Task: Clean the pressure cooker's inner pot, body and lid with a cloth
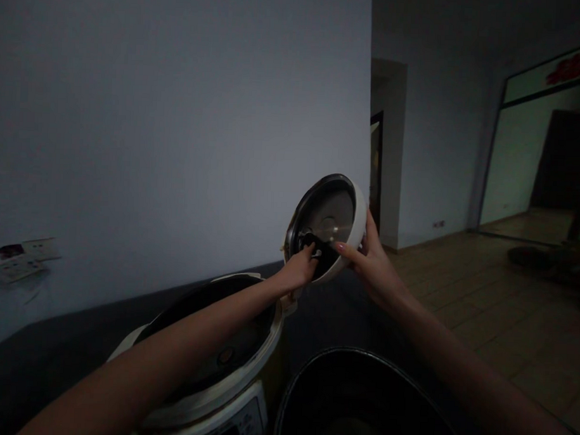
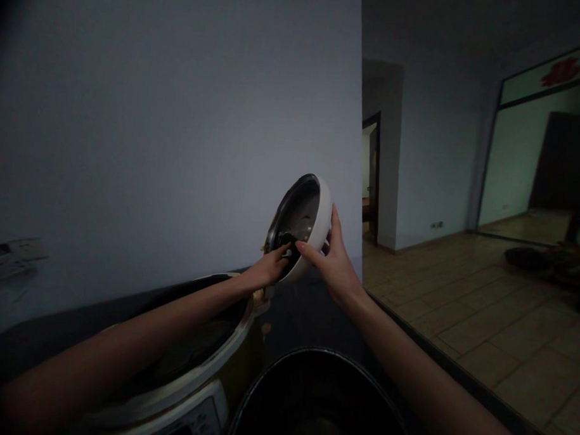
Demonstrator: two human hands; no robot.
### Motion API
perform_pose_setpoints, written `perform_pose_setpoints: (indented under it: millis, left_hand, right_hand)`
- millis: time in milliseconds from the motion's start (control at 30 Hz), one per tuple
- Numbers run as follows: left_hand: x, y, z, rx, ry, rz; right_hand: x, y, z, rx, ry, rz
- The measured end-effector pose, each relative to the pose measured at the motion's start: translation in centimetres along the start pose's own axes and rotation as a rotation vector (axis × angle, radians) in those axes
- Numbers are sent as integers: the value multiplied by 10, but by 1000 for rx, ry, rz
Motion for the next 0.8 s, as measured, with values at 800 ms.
perform_pose_setpoints:
  millis: [800]
  left_hand:
    - [-2, 23, 72, -219, 171, -121]
  right_hand:
    - [3, 4, 0, -8, 0, -14]
Point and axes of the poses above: each hand's wrist, its own z-axis towards the middle knuckle, its own x-axis out of the back of the hand, y = z × x, the point moved 2 cm from there along z, towards the middle knuckle
